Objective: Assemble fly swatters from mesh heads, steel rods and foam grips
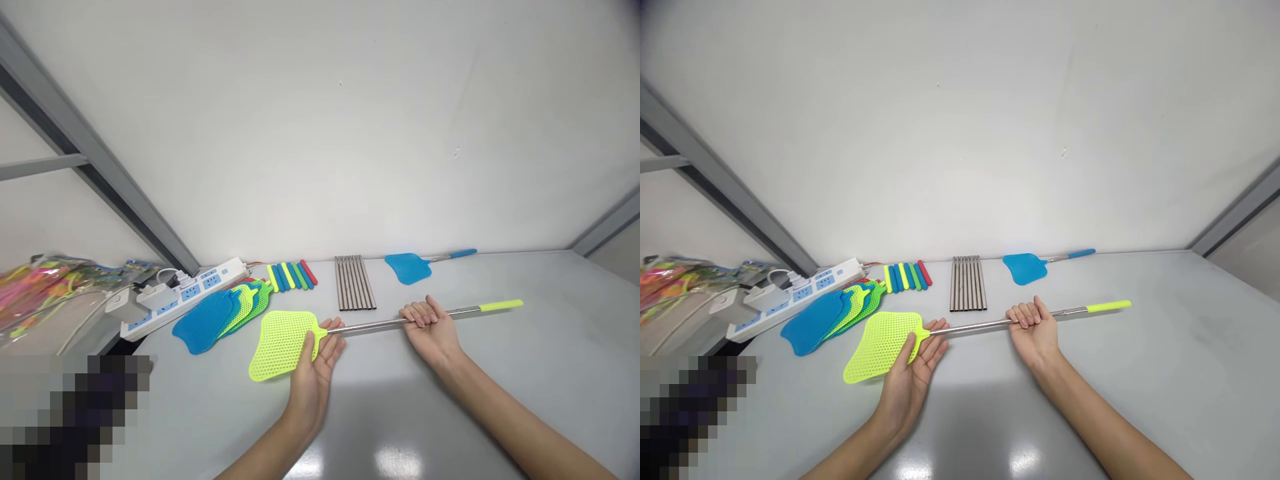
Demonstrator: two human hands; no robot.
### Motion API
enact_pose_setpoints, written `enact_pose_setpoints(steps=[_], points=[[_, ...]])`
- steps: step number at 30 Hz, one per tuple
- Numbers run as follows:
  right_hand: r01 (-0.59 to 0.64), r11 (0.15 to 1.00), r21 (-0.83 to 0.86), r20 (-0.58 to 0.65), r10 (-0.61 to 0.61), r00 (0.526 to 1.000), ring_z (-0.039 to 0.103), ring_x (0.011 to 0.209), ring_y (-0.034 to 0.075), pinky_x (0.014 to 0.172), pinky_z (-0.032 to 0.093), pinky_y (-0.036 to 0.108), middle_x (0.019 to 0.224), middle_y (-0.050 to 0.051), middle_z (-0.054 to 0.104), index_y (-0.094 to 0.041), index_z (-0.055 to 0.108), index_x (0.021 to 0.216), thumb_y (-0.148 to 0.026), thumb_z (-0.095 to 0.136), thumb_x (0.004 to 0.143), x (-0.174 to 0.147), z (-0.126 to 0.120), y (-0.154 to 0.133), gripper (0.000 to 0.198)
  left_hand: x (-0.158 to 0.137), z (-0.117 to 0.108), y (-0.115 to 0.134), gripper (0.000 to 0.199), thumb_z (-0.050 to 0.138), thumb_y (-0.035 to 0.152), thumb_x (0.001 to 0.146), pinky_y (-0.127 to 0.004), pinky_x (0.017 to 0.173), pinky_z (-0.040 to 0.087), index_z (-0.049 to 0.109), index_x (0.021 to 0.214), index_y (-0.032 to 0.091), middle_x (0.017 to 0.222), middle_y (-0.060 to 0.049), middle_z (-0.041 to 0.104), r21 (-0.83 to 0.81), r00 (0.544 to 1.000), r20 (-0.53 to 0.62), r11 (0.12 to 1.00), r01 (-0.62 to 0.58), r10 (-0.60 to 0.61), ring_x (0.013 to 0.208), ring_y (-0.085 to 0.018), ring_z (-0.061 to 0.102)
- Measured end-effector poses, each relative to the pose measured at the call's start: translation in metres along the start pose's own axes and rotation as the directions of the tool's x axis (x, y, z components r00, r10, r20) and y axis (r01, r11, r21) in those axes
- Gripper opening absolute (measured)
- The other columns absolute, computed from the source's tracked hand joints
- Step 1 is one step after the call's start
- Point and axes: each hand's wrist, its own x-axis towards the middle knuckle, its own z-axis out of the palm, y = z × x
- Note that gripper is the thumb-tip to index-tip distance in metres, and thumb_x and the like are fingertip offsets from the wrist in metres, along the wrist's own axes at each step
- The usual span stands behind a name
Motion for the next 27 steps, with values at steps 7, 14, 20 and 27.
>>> enact_pose_setpoints(steps=[7, 14, 20, 27], points=[[0.05, 0.998, -0.03, 0.03, -0.049, 0.998, 0.023, 0.039, 0.007, 0.042, 0.032, 0.022, 0.046, -0.006, 0.016, -0.017, 0.01, 0.052, -0.02, 0.043, 0.079, -0.003, -0.002, 0.005, 0.043, -0.003, -0.003, -0.005, 0.029, 0.041, 0.028, 0.081, -0.033, 0.096, 0.033, 0.055, 0.101, 0.013, 0.118, -0.011, 0.05, -0.038, 0.998, 0.04, 0.998, 0.04, -0.038, 0.113, -0.02, 0.041], [0.038, 0.999, -0.022, 0.014, -0.038, 0.999, 0.024, 0.04, 0.007, 0.043, 0.033, 0.023, 0.046, -0.006, 0.016, -0.018, 0.01, 0.052, -0.02, 0.045, 0.078, -0.005, -0.004, 0.01, 0.044, -0.002, -0.004, -0.004, 0.029, 0.04, 0.029, 0.082, -0.034, 0.097, 0.032, 0.055, 0.101, 0.012, 0.117, -0.012, 0.051, -0.054, 0.998, 0.051, 0.998, 0.031, -0.028, 0.113, -0.021, 0.041], [0.04, 0.999, -0.034, 0.025, -0.039, 0.999, 0.025, 0.041, 0.007, 0.043, 0.033, 0.023, 0.046, -0.006, 0.017, -0.018, 0.01, 0.052, -0.02, 0.045, 0.078, -0.008, -0.002, 0.011, 0.044, -0.002, -0.005, -0.004, 0.03, 0.04, 0.029, 0.082, -0.034, 0.097, 0.032, 0.055, 0.101, 0.012, 0.117, -0.012, 0.051, -0.057, 0.998, 0.058, 0.998, 0.033, -0.03, 0.113, -0.021, 0.04], [0.022, 1.0, -0.01, 0.037, -0.021, 0.999, 0.026, 0.042, 0.008, 0.044, 0.033, 0.023, 0.046, -0.006, 0.016, -0.017, 0.01, 0.052, -0.02, 0.046, 0.077, -0.012, -0.003, 0.017, 0.044, -0.003, -0.003, -0.005, 0.03, 0.04, 0.03, 0.082, -0.035, 0.097, 0.031, 0.056, 0.1, 0.012, 0.117, -0.012, 0.051, -0.053, 0.997, 0.068, 0.998, 0.047, -0.043, 0.113, -0.021, 0.041]])
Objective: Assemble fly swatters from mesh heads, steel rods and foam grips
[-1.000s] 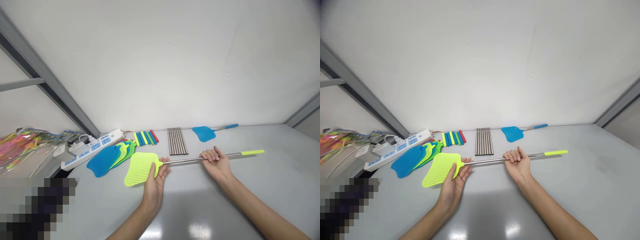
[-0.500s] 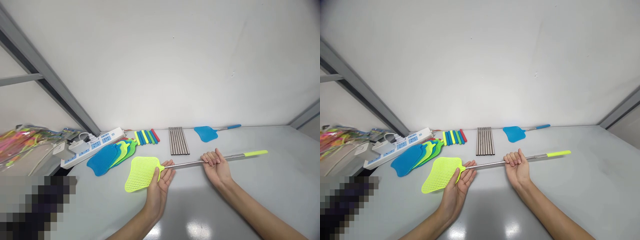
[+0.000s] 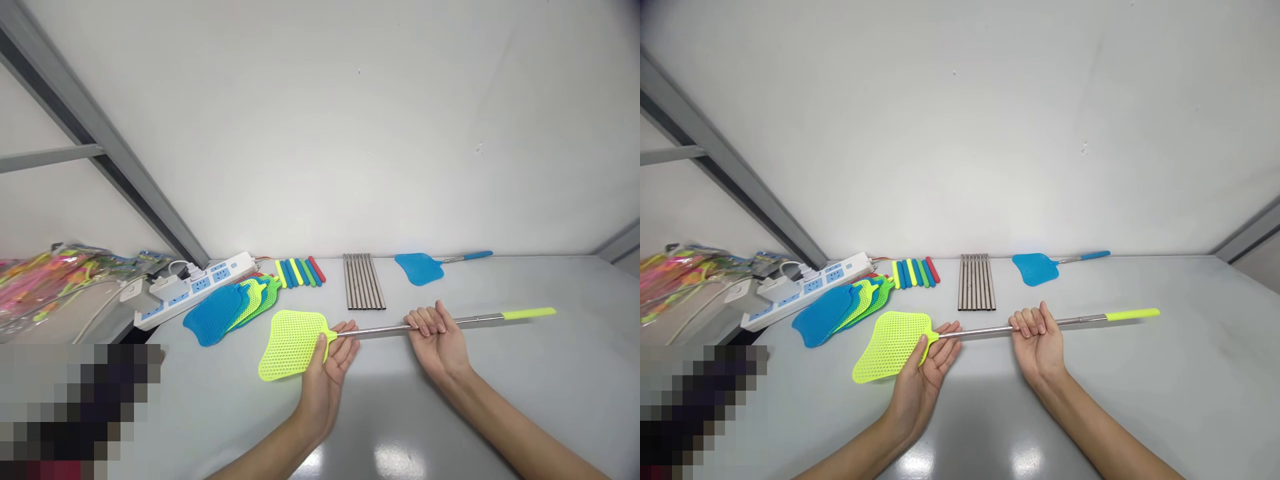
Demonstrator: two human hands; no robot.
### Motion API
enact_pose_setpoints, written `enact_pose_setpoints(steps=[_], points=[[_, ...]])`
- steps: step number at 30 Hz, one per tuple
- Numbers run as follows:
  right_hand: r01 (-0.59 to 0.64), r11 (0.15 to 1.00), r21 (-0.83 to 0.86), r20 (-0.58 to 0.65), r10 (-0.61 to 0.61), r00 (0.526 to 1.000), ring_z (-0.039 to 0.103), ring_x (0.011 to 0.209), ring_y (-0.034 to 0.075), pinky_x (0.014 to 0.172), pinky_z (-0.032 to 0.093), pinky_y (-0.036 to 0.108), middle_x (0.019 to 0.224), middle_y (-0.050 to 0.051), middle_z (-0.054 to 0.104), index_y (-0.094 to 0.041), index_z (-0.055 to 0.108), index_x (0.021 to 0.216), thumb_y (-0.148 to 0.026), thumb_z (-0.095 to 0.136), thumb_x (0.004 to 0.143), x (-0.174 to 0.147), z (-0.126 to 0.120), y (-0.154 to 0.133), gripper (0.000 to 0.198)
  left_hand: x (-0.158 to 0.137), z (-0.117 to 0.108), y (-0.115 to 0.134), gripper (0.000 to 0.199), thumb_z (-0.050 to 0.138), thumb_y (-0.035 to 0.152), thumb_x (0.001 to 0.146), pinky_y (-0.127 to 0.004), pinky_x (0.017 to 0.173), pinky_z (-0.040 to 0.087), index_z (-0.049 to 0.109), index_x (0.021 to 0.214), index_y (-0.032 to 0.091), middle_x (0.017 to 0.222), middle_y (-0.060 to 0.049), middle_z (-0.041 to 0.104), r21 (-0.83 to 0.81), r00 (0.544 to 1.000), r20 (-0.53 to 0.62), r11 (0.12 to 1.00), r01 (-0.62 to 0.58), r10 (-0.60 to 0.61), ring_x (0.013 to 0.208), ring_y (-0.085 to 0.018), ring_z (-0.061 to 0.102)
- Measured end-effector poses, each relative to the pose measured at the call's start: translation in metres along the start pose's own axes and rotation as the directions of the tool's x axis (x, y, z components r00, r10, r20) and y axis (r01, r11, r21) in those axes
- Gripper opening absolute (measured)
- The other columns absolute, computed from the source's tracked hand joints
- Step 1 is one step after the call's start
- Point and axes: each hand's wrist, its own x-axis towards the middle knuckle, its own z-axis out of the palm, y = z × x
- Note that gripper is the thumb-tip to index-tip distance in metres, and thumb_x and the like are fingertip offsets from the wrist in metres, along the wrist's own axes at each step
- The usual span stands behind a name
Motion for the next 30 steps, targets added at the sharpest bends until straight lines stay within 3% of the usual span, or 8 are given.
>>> enact_pose_setpoints(steps=[9, 20, 26, 30], points=[[-0.05, 0.997, 0.058, -0.051, 0.053, 0.997, 0.026, 0.043, 0.008, 0.045, 0.034, 0.023, 0.047, -0.005, 0.016, -0.018, 0.012, 0.052, -0.019, 0.045, 0.077, -0.005, 0.0, 0.007, 0.042, -0.002, 0.0, -0.003, 0.032, 0.038, 0.031, 0.083, -0.035, 0.098, 0.03, 0.054, 0.102, 0.012, 0.117, -0.013, 0.051, -0.016, 1.0, 0.028, 1.0, 0.0, 0.0, 0.114, -0.021, 0.04], [-0.078, 0.997, 0.016, -0.01, 0.079, 0.997, 0.029, 0.044, 0.008, 0.048, 0.036, 0.024, 0.047, -0.005, 0.019, -0.017, 0.016, 0.05, -0.025, 0.045, 0.079, -0.016, 0.005, 0.018, 0.042, -0.006, 0.001, -0.005, 0.032, 0.036, 0.032, 0.083, -0.036, 0.098, 0.029, 0.053, 0.103, 0.012, 0.118, -0.013, 0.049, 0.004, 0.997, 0.077, 1.0, 0.015, -0.016, 0.114, -0.022, 0.039], [-0.183, 0.98, 0.073, -0.018, 0.185, 0.983, 0.034, 0.046, 0.008, 0.055, 0.041, 0.025, 0.047, -0.005, 0.025, -0.018, 0.027, 0.047, -0.023, 0.045, 0.079, -0.011, 0.003, 0.015, 0.037, -0.004, 0.003, -0.004, 0.033, 0.039, 0.033, 0.082, -0.038, 0.096, 0.032, 0.053, 0.102, 0.012, 0.115, -0.014, 0.052, 0.036, 0.998, 0.053, 0.999, -0.021, 0.019, 0.112, -0.023, 0.042], [-0.222, 0.973, -0.064, -0.013, 0.222, 0.975, 0.046, 0.059, 0.01, 0.07, 0.042, 0.029, 0.054, -0.002, 0.039, -0.017, 0.042, 0.052, -0.023, 0.046, 0.077, -0.007, 0.007, 0.014, 0.026, 0.001, 0.004, 0.0, 0.03, 0.041, 0.034, 0.08, -0.038, 0.092, 0.034, 0.056, 0.096, 0.012, 0.11, -0.013, 0.056, 0.083, 0.997, -0.004, 0.994, -0.071, 0.072, 0.107, -0.024, 0.046]])
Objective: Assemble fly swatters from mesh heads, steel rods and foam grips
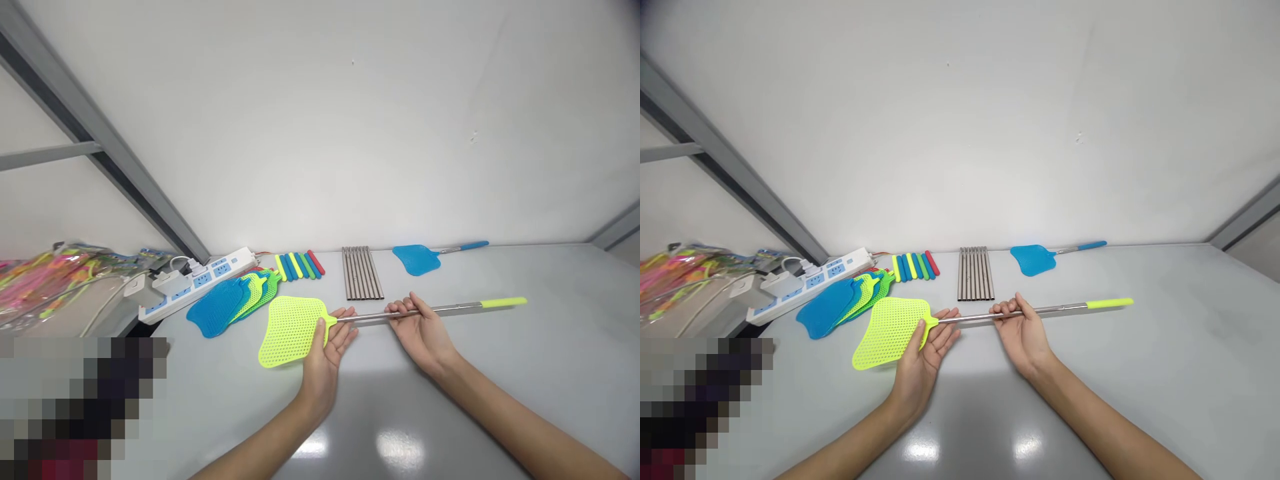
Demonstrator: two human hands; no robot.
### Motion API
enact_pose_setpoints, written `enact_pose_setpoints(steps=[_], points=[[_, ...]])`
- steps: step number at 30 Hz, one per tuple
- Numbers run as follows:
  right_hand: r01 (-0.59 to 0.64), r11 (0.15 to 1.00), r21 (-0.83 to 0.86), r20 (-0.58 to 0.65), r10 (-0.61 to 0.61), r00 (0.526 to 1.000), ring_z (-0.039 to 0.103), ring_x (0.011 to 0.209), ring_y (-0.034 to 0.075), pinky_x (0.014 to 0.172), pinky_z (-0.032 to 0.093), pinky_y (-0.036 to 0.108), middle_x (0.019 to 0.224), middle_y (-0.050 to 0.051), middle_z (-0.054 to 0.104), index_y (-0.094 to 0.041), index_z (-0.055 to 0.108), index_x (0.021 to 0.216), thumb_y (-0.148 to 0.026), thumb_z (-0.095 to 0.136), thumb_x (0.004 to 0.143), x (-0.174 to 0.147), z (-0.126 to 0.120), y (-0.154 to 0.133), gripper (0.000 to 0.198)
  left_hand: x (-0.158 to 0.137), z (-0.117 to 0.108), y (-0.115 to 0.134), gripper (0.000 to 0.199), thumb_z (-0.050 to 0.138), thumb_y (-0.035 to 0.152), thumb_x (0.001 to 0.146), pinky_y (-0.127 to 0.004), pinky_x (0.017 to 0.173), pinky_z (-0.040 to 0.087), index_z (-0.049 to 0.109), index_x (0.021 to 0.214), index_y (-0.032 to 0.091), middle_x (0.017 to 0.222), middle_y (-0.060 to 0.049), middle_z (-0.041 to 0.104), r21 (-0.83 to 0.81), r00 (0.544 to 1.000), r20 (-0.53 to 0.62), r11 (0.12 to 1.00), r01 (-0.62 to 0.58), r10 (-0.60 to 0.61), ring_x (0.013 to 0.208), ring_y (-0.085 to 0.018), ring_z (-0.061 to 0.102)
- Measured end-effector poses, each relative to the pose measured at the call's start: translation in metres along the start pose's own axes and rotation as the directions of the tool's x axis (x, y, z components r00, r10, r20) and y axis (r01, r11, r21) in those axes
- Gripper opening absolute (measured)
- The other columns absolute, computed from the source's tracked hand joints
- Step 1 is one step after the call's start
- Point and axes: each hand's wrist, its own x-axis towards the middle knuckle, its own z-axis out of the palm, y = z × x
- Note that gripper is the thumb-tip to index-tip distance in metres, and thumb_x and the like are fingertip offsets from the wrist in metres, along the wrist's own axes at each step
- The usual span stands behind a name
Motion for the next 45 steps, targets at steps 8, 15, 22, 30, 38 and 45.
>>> enact_pose_setpoints(steps=[8, 15, 22, 30, 38, 45], points=[[-0.001, 0.853, -0.522, 0.211, 0.131, 0.969, 0.05, 0.069, 0.018, 0.061, 0.042, 0.034, 0.072, 0.005, 0.052, -0.015, 0.056, 0.068, -0.029, 0.037, 0.077, 0.001, -0.001, -0.009, 0.026, 0.012, -0.007, 0.01, 0.029, 0.038, 0.032, 0.081, -0.04, 0.085, 0.039, 0.058, 0.087, 0.011, 0.09, -0.012, 0.064, 0.083, 0.991, -0.008, 0.988, -0.134, 0.135, 0.087, -0.022, 0.059], [-0.103, 0.703, -0.704, 0.264, 0.394, 0.881, 0.048, 0.053, 0.016, 0.053, 0.037, 0.031, 0.052, 0.003, 0.04, -0.015, 0.043, 0.046, -0.036, 0.022, 0.08, -0.001, -0.001, -0.016, 0.045, 0.022, -0.014, 0.019, 0.032, 0.037, 0.032, 0.081, -0.042, 0.081, 0.04, 0.059, 0.084, 0.009, 0.086, -0.013, 0.065, 0.176, 0.986, 0.056, 0.971, -0.161, 0.154, 0.079, -0.023, 0.061], [-0.205, 0.707, -0.677, 0.268, 0.496, 0.826, 0.046, 0.048, 0.014, 0.045, 0.032, 0.026, 0.05, 0.0, 0.035, -0.017, 0.036, 0.047, -0.041, 0.022, 0.081, -0.005, -0.002, -0.015, 0.044, 0.019, -0.012, 0.022, 0.034, 0.035, 0.033, 0.082, -0.04, 0.085, 0.038, 0.058, 0.092, 0.01, 0.095, -0.014, 0.063, 0.171, 0.98, 0.151, 0.973, -0.152, 0.126, 0.087, -0.022, 0.058], [-0.229, 0.732, -0.641, 0.255, 0.485, 0.837, 0.045, 0.05, 0.014, 0.053, 0.033, 0.03, 0.052, 0.0, 0.035, -0.016, 0.039, 0.046, -0.04, 0.021, 0.083, 0.0, -0.005, -0.015, 0.047, 0.017, -0.009, 0.021, 0.036, 0.034, 0.035, 0.082, -0.04, 0.085, 0.037, 0.058, 0.093, 0.01, 0.096, -0.014, 0.063, 0.182, 0.985, 0.146, 0.976, -0.117, 0.091, 0.088, -0.024, 0.058], [-0.22, 0.747, -0.627, 0.272, 0.475, 0.837, 0.045, 0.053, 0.014, 0.061, 0.032, 0.031, 0.053, 0.0, 0.037, -0.015, 0.041, 0.048, -0.04, 0.025, 0.083, 0.003, -0.009, -0.013, 0.045, 0.016, -0.01, 0.021, 0.037, 0.033, 0.036, 0.082, -0.039, 0.08, 0.038, 0.057, 0.09, 0.009, 0.088, -0.015, 0.064, 0.194, 0.991, 0.12, 0.977, -0.084, 0.061, 0.087, -0.026, 0.058], [-0.243, 0.76, -0.602, 0.258, 0.473, 0.842, 0.043, 0.052, 0.012, 0.061, 0.033, 0.03, 0.051, -0.001, 0.035, -0.016, 0.039, 0.047, -0.042, 0.03, 0.082, 0.005, -0.006, -0.015, 0.045, 0.016, -0.008, 0.021, 0.033, 0.037, 0.037, 0.08, -0.038, 0.077, 0.038, 0.056, 0.087, 0.011, 0.084, -0.012, 0.066, 0.188, 0.996, 0.073, 0.98, -0.059, 0.046, 0.086, -0.027, 0.059]])
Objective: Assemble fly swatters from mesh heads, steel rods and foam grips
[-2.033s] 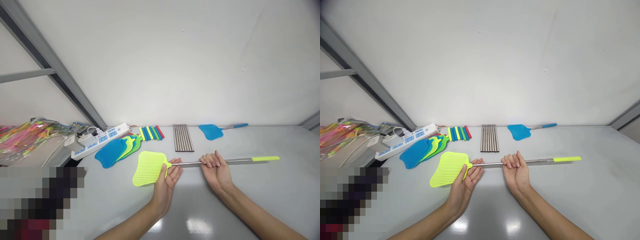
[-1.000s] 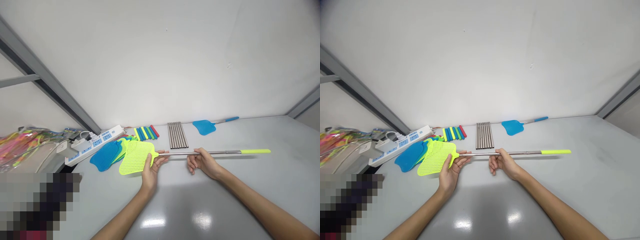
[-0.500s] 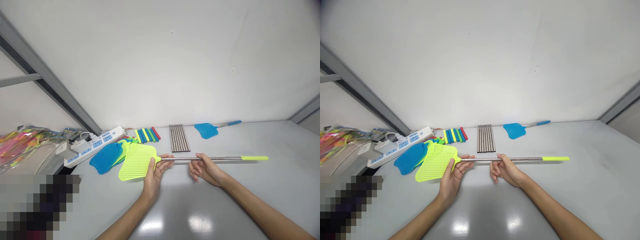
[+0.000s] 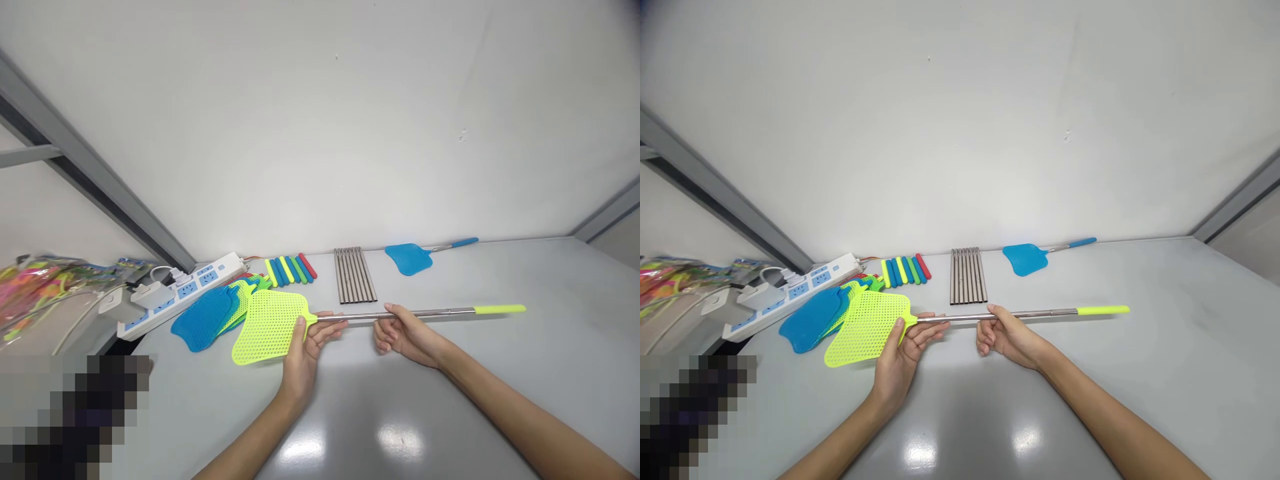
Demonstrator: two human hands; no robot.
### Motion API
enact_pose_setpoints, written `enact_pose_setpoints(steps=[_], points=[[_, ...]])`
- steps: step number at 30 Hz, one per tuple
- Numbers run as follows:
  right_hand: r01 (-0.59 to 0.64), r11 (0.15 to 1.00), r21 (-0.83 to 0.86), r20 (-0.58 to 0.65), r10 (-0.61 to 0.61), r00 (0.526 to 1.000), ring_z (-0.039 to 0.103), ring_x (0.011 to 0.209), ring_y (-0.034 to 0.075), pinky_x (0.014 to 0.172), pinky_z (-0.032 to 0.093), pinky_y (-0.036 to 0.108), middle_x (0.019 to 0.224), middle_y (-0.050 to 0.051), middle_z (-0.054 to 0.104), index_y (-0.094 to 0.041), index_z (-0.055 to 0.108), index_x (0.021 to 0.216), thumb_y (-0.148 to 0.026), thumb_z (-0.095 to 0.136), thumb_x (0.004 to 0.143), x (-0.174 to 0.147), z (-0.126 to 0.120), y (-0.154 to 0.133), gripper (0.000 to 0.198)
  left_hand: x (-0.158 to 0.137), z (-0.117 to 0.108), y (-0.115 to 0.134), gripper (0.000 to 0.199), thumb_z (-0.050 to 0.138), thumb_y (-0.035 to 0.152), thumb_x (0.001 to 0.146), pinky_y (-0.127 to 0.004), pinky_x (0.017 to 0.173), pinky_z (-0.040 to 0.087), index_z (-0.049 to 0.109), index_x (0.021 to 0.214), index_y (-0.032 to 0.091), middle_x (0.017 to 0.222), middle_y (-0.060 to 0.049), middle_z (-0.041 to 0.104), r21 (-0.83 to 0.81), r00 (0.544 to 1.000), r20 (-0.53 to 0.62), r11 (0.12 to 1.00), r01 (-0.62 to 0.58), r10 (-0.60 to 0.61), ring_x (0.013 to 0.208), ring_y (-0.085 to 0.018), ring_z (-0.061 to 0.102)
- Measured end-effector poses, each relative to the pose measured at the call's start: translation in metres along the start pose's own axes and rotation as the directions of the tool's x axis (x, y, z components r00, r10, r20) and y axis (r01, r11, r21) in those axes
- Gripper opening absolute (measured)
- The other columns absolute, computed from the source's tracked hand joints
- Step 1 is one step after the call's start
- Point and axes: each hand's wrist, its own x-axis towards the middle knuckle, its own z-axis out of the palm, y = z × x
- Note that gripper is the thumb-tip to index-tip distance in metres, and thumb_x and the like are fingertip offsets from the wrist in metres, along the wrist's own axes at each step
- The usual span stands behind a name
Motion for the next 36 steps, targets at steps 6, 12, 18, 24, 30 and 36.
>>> enact_pose_setpoints(steps=[6, 12, 18, 24, 30, 36], points=[[-0.064, 0.997, 0.035, 0.046, 0.063, 0.997, 0.038, 0.048, 0.01, 0.058, 0.031, 0.029, 0.049, -0.003, 0.031, -0.017, 0.034, 0.047, -0.039, 0.032, 0.083, 0.0, -0.004, -0.003, 0.042, -0.002, 0.001, 0.002, 0.033, 0.035, 0.037, 0.081, -0.038, 0.075, 0.039, 0.055, 0.086, 0.012, 0.078, -0.01, 0.066, 0.019, 0.999, -0.009, 0.999, -0.034, 0.035, 0.082, -0.027, 0.06], [-0.105, 0.993, 0.045, 0.079, 0.101, 0.992, 0.036, 0.048, 0.01, 0.058, 0.031, 0.028, 0.05, -0.004, 0.029, -0.017, 0.032, 0.048, -0.038, 0.033, 0.083, -0.003, -0.006, -0.005, 0.04, -0.004, 0.003, 0.002, 0.032, 0.035, 0.036, 0.081, -0.038, 0.077, 0.038, 0.056, 0.087, 0.011, 0.081, -0.011, 0.066, 0.016, 1.0, 0.002, 1.0, -0.004, 0.004, 0.085, -0.027, 0.059], [-0.129, 0.991, 0.033, 0.108, 0.124, 0.986, 0.037, 0.049, 0.01, 0.058, 0.03, 0.028, 0.051, -0.003, 0.031, -0.017, 0.033, 0.05, -0.037, 0.033, 0.083, -0.003, -0.008, -0.008, 0.039, -0.007, 0.006, 0.0, 0.034, 0.035, 0.038, 0.08, -0.038, 0.077, 0.038, 0.055, 0.088, 0.011, 0.083, -0.012, 0.066, -0.001, 1.0, -0.02, 1.0, 0.017, -0.017, 0.084, -0.027, 0.059], [-0.122, 0.992, 0.031, 0.105, 0.119, 0.987, 0.037, 0.05, 0.01, 0.059, 0.03, 0.028, 0.051, -0.003, 0.032, -0.017, 0.034, 0.049, -0.037, 0.032, 0.084, -0.003, -0.009, -0.009, 0.04, -0.008, 0.007, 0.0, 0.036, 0.037, 0.04, 0.08, -0.038, 0.076, 0.038, 0.055, 0.089, 0.01, 0.087, -0.013, 0.065, -0.01, 0.999, -0.038, 0.999, 0.039, -0.039, 0.084, -0.027, 0.059], [-0.13, 0.991, 0.028, 0.094, 0.127, 0.988, 0.038, 0.051, 0.01, 0.063, 0.031, 0.03, 0.051, -0.003, 0.032, -0.017, 0.034, 0.049, -0.038, 0.034, 0.083, -0.003, -0.01, -0.01, 0.04, -0.008, 0.007, 0.0, 0.037, 0.037, 0.041, 0.079, -0.037, 0.075, 0.039, 0.055, 0.091, 0.01, 0.087, -0.013, 0.065, 0.003, 0.998, -0.041, 0.999, 0.044, -0.044, 0.083, -0.026, 0.06], [-0.132, 0.991, 0.037, 0.089, 0.128, 0.988, 0.038, 0.051, 0.01, 0.063, 0.031, 0.03, 0.052, -0.003, 0.032, -0.017, 0.035, 0.049, -0.038, 0.033, 0.083, -0.002, -0.012, -0.008, 0.04, -0.008, 0.007, 0.0, 0.034, 0.038, 0.039, 0.079, -0.038, 0.075, 0.039, 0.055, 0.089, 0.012, 0.084, -0.011, 0.065, 0.008, 0.999, -0.044, 1.0, 0.021, -0.021, 0.081, -0.027, 0.06]])
